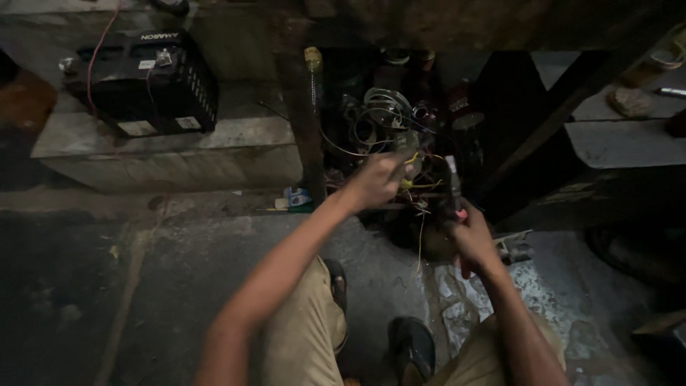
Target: The person sits on a low stool in a repair workshop and works on the wiring and electrical components of a motorcycle engine assembly under a workbench. They use pliers to grip, pull and adjust wires, manipulate connectors by hand, and reposition the component while continuing to work on the wiring.
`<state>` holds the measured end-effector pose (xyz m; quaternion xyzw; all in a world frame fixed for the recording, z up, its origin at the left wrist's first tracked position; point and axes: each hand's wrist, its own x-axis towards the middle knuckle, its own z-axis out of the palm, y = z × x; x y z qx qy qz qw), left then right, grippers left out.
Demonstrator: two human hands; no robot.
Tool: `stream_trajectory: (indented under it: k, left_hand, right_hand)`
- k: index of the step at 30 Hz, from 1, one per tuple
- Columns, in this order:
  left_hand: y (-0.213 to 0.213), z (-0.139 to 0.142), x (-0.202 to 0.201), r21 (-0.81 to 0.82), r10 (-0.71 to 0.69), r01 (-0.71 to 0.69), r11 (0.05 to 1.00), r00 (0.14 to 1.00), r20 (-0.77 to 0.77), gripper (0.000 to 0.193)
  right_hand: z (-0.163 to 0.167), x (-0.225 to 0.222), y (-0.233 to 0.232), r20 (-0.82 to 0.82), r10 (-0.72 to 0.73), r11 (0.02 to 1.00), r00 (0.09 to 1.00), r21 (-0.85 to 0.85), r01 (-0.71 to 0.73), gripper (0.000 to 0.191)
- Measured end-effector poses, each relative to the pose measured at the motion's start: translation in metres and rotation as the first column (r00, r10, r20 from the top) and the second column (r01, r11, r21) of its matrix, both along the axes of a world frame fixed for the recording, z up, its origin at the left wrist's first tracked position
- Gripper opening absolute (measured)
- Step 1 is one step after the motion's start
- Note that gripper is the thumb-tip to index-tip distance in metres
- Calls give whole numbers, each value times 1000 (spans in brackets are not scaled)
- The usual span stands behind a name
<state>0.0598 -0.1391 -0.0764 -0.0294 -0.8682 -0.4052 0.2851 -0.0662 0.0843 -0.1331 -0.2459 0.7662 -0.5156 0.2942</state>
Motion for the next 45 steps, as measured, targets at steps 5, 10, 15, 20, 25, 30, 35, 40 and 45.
stream_trajectory:
  k: [5, 10, 15, 20, 25, 30, 35, 40, 45]
  left_hand:
    - [-5, -6, -3, 3, -16, 16, 1000, 998, -59, 19]
    - [-1, -8, -5, -6, 19, -18, 1000, 996, 90, 17]
    - [6, -2, -4, -5, -30, 31, 1000, 996, 82, 17]
    - [10, 7, -1, 28, -21, 17, 999, 991, 135, 20]
    - [11, 10, 0, 6, -30, 29, 1000, 986, 162, 20]
    - [12, 9, 1, 32, -67, 64, 997, 994, 91, 18]
    - [10, 6, 1, 68, -47, 38, 997, 988, 146, 17]
    - [9, 8, 3, 19, -62, 61, 998, 996, 58, 21]
    - [8, 20, 14, -35, -42, 51, 998, 975, 218, 34]
  right_hand:
    - [17, 24, -9, 36, 49, 989, 998, 137, -54, 34]
    - [14, 37, -17, -303, 55, 997, 951, -37, -69, 38]
    - [8, 37, -18, -361, 14, 1000, 932, 3, -14, 38]
    - [9, 39, -20, -466, -24, 1000, 885, 1, 27, 34]
    - [15, 42, -19, -542, -25, 1000, 840, 3, 31, 41]
    - [16, 44, -21, -544, -40, 997, 838, 37, 71, 40]
    - [7, 37, -25, -569, -24, 994, 822, 74, 80, 46]
    - [-4, 25, -23, -495, 25, 995, 869, 98, 27, 53]
    - [-14, 14, -27, -582, 58, 986, 811, 160, 44, 47]
